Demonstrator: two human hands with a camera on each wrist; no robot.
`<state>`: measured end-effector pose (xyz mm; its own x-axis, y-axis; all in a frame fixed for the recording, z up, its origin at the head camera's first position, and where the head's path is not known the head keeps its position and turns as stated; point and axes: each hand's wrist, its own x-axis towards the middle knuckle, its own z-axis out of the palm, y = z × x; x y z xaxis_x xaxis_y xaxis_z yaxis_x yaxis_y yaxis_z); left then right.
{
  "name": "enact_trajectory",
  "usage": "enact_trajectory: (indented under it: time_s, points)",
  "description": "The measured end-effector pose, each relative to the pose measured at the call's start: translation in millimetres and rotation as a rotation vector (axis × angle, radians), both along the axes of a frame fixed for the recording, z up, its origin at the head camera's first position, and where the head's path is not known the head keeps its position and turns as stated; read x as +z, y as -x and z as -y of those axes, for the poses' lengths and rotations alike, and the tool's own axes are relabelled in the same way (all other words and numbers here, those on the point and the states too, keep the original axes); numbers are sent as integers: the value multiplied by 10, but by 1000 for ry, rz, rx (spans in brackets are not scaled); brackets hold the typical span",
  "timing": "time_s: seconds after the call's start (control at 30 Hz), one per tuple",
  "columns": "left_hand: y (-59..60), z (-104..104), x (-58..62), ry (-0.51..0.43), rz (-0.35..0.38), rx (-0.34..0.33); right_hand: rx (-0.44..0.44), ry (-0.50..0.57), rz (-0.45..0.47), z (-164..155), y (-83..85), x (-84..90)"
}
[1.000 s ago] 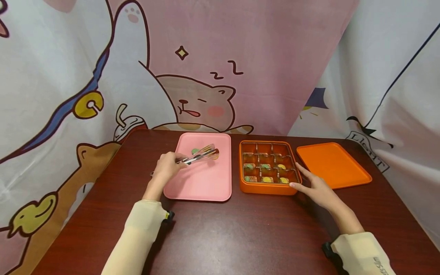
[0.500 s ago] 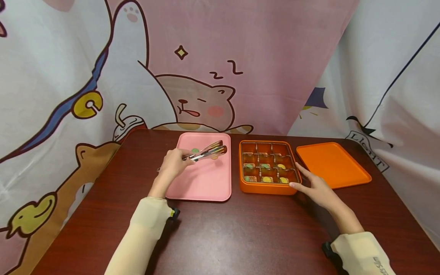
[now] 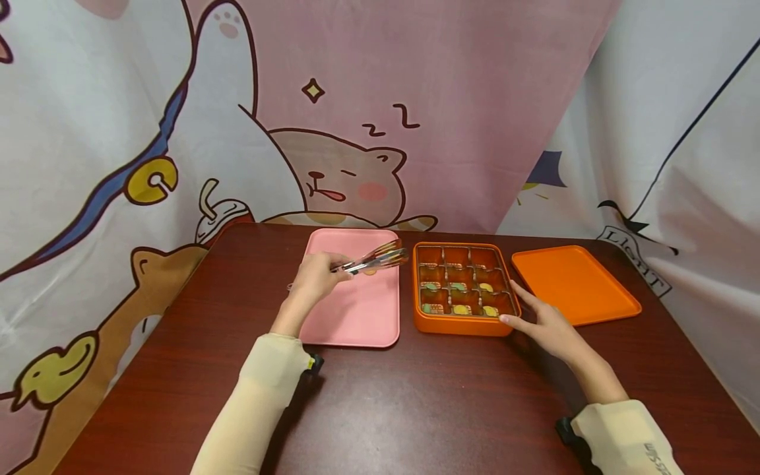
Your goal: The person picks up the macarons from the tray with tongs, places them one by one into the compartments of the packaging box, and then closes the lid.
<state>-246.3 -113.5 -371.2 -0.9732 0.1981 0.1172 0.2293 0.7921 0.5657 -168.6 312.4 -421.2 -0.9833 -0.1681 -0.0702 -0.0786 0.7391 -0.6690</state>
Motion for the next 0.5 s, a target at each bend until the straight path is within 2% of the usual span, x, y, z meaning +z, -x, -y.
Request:
enact_trajectory:
  time_s: [0.27, 0.5]
  points:
    - [38, -110, 29, 2, -3, 0, -1, 4, 2, 1, 3, 3]
    - [55, -226, 46, -23, 32, -6, 0, -4, 0, 3, -1, -2]
